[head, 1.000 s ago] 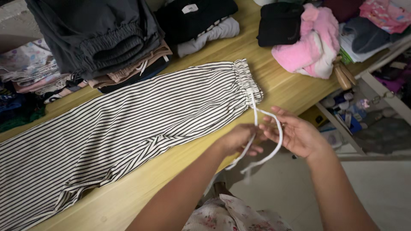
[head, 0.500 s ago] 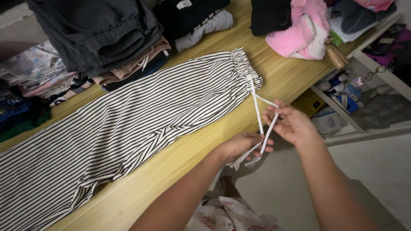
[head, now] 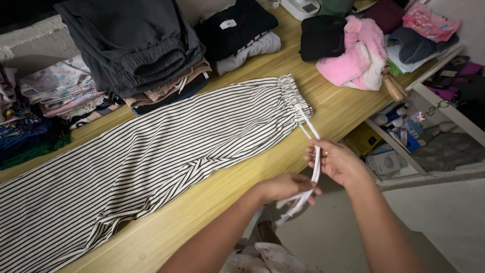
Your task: The person folds a pair of striped pants, then picks up multiple items of clothing from a bed and hangs them on hangers.
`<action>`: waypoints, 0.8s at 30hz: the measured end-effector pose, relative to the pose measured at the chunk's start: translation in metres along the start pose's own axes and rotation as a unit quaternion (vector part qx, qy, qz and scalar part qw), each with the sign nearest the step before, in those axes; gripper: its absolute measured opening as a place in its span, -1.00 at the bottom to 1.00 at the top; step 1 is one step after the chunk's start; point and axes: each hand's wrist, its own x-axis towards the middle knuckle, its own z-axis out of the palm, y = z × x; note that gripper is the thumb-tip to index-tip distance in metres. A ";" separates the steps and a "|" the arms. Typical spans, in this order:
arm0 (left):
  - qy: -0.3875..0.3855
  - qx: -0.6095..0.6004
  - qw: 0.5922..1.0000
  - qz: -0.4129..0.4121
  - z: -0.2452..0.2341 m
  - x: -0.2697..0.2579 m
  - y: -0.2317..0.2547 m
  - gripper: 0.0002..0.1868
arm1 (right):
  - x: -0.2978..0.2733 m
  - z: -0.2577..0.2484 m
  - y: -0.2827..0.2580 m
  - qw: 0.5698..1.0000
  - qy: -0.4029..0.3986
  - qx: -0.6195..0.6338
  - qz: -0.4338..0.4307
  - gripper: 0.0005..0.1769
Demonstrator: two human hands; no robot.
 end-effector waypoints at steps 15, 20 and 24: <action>0.011 0.036 0.999 -0.003 -0.092 -0.043 0.027 -0.49 | 0.036 -0.035 -0.023 0.996 0.042 0.065 -0.047 -0.88; 0.018 0.069 0.997 -0.036 -0.090 -0.028 0.030 -0.33 | 0.034 -0.016 -0.027 0.997 -0.048 0.043 -0.032 -0.79; 0.149 0.005 0.989 0.024 -0.081 0.025 0.031 -0.28 | 0.018 0.004 -0.039 0.994 -0.106 0.029 -0.015 -0.79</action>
